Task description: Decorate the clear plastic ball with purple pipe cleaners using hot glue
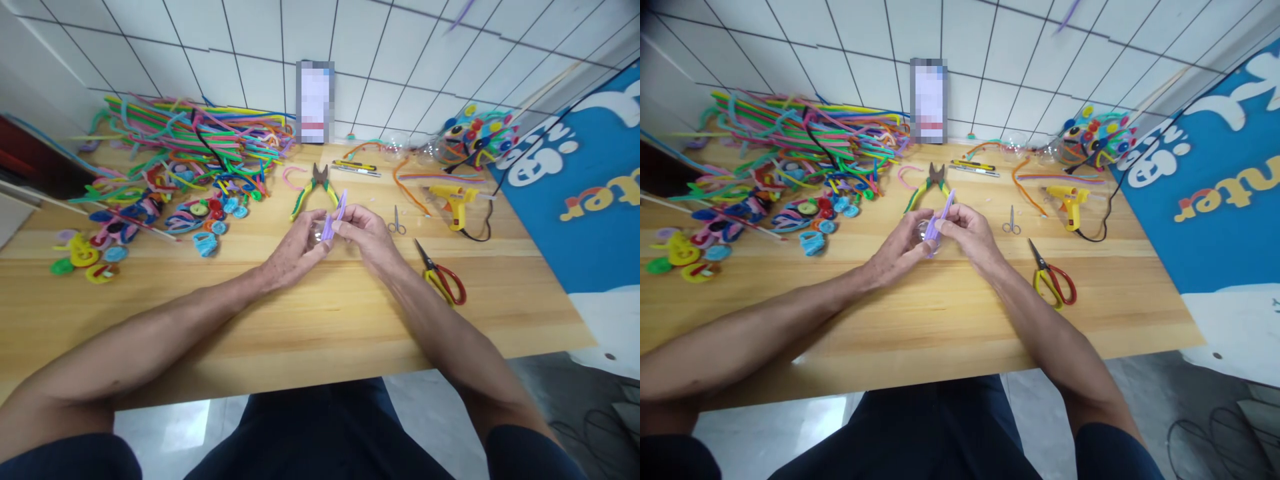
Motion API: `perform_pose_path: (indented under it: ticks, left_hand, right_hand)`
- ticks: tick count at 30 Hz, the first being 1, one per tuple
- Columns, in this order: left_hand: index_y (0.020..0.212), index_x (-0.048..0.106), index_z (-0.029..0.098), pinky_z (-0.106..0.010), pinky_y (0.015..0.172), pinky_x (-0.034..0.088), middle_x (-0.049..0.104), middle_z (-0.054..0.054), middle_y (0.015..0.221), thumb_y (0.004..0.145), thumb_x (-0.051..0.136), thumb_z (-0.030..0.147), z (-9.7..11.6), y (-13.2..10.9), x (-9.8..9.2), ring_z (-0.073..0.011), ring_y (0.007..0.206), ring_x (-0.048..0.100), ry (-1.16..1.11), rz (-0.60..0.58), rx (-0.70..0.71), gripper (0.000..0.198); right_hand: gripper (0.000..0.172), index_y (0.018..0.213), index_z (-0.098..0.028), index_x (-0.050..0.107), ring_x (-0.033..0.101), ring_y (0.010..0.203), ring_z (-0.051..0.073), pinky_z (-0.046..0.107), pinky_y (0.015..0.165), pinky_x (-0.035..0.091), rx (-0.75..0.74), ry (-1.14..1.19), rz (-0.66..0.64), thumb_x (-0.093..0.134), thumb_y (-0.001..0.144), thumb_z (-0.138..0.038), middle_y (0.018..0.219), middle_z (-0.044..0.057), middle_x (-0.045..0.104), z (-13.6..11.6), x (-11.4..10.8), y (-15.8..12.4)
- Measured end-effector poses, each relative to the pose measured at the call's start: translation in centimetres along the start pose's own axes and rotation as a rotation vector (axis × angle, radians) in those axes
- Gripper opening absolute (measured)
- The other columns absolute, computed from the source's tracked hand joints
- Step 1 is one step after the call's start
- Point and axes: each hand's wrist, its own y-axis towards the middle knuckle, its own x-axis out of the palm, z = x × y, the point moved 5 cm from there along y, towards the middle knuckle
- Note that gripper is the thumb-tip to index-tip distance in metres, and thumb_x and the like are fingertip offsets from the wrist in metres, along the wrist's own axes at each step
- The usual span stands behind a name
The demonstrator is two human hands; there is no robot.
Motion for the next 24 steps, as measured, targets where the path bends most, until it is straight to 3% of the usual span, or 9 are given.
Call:
perform_pose_path:
  ticks: [5,11,18,24]
  left_hand:
    - [0.153,0.048,0.024,-0.056,0.122,0.055,0.063,-0.016,0.151,0.107,0.063,0.045,0.37,0.09,-0.16,-0.0316,0.141,0.064,0.035,0.003,0.077,0.054]
    - [0.151,0.048,0.026,-0.056,0.119,0.056,0.063,-0.015,0.149,0.101,0.065,0.036,0.16,0.08,-0.07,-0.0314,0.137,0.064,0.030,0.010,0.107,0.054]
    - [0.146,0.048,0.024,-0.051,0.111,0.060,0.066,-0.015,0.140,0.108,0.064,0.050,0.40,0.02,0.03,-0.0286,0.126,0.069,-0.028,0.009,0.004,0.049]
    - [0.150,0.044,0.022,-0.050,0.112,0.060,0.065,-0.016,0.146,0.108,0.063,0.048,0.40,-0.07,0.10,-0.0284,0.127,0.069,-0.037,-0.010,-0.020,0.053]
  right_hand:
    - [0.040,0.084,-0.024,0.071,0.056,0.073,0.015,0.030,0.066,0.046,0.019,0.006,0.011,0.094,0.075,-0.055,0.077,-0.003,0.065,0.18,-0.20,0.19]
    - [0.044,0.082,-0.025,0.070,0.060,0.075,0.016,0.032,0.073,0.053,0.009,0.010,0.008,0.099,0.069,-0.055,0.079,-0.002,0.069,0.08,-0.10,0.20]
    - [0.045,0.083,-0.025,0.070,0.063,0.077,0.016,0.032,0.077,0.055,-0.013,-0.007,-0.012,0.102,0.069,-0.053,0.081,-0.002,0.071,-0.02,0.21,-0.03]
    - [0.045,0.081,-0.024,0.070,0.049,0.067,0.013,0.029,0.062,0.042,0.021,-0.002,0.016,0.096,0.073,-0.059,0.075,-0.003,0.066,0.11,-0.19,0.22]
